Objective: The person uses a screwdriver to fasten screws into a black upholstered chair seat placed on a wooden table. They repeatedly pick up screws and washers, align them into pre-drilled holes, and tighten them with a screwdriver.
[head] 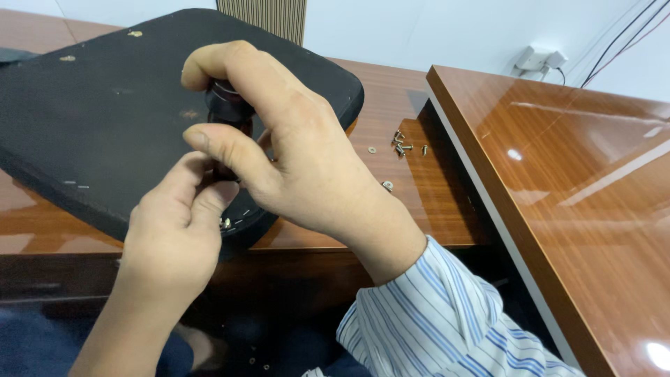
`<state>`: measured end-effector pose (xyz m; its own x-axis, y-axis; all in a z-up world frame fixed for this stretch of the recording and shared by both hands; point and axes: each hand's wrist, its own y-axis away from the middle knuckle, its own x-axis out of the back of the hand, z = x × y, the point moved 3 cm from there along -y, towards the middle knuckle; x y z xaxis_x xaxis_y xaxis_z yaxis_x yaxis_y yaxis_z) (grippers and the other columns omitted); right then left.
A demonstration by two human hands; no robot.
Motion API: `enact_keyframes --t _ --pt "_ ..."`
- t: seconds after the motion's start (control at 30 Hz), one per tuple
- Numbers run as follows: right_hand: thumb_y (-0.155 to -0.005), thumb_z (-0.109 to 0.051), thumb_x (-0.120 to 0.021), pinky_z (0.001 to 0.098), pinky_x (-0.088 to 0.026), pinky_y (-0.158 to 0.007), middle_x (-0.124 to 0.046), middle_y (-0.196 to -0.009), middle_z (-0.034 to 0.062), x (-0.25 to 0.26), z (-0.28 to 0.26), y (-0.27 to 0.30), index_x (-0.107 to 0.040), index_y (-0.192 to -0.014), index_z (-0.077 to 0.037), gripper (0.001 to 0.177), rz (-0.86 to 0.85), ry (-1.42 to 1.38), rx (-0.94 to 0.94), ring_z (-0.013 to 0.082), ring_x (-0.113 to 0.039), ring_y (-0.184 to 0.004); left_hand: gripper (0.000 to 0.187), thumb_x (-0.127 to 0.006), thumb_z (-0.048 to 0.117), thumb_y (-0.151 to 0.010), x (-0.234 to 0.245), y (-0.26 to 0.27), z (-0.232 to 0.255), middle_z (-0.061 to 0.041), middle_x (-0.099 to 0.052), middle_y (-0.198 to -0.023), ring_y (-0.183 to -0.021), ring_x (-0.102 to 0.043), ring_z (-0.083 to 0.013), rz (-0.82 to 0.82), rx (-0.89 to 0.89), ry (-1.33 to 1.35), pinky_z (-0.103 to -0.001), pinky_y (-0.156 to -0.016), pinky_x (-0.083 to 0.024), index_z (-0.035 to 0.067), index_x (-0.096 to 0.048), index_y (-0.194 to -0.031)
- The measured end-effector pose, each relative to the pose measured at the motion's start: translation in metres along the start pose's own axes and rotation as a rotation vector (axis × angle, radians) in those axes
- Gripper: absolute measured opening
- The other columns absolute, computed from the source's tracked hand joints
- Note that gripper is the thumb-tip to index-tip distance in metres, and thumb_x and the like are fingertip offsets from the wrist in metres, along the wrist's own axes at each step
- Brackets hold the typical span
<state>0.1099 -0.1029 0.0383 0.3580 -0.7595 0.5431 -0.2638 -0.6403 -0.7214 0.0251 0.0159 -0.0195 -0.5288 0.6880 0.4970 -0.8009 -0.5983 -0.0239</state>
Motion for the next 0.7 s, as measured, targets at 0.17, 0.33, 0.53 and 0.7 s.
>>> enact_keyframes --t 0.17,0.33,0.53,0.7 --pt "-0.108 -0.014 -0.069 0.0249 -0.055 -0.087 -0.062 -0.116 0.0014 -0.006 -0.007 0.008 -0.053 -0.129 -0.011 0.026 0.025 0.008 0.075 0.013 -0.064 -0.099 0.037 -0.048 0.008 -0.096 0.0 0.005 -0.002 -0.004 -0.077 -0.114 -0.109 -0.072 -0.0151 0.005 -0.102 0.123 -0.032 -0.095 -0.052 0.015 -0.062 -0.129" --pt "-0.109 -0.015 -0.068 0.0236 -0.055 -0.087 -0.061 -0.12 0.0013 -0.011 -0.008 0.004 -0.052 -0.13 -0.011 0.026 0.05 0.006 0.095 0.0124 -0.063 -0.101 0.038 -0.046 0.006 -0.097 0.002 0.006 -0.002 -0.005 -0.076 -0.116 -0.112 -0.071 -0.0152 0.024 -0.176 0.176 -0.031 -0.097 -0.052 0.013 -0.061 -0.132" --pt "-0.11 -0.016 -0.067 0.0209 -0.058 -0.076 -0.061 -0.118 0.001 -0.004 -0.008 0.009 -0.052 -0.13 -0.009 0.026 0.063 -0.077 -0.082 0.0077 -0.063 -0.095 0.033 -0.049 0.012 -0.097 -0.004 0.004 0.0 -0.006 -0.078 -0.107 -0.101 -0.074 -0.0166 -0.013 -0.109 0.131 -0.033 -0.089 -0.054 0.012 -0.064 -0.126" --pt "-0.104 -0.015 -0.064 0.0231 -0.058 -0.071 -0.06 -0.113 0.0012 0.002 -0.001 0.004 -0.051 -0.13 -0.009 0.03 0.037 -0.139 -0.26 0.0079 -0.06 -0.087 0.03 -0.053 0.016 -0.099 -0.009 0.0 0.004 -0.006 -0.079 -0.104 -0.1 -0.075 -0.0152 -0.025 -0.214 0.185 -0.032 -0.089 -0.055 0.01 -0.066 -0.126"
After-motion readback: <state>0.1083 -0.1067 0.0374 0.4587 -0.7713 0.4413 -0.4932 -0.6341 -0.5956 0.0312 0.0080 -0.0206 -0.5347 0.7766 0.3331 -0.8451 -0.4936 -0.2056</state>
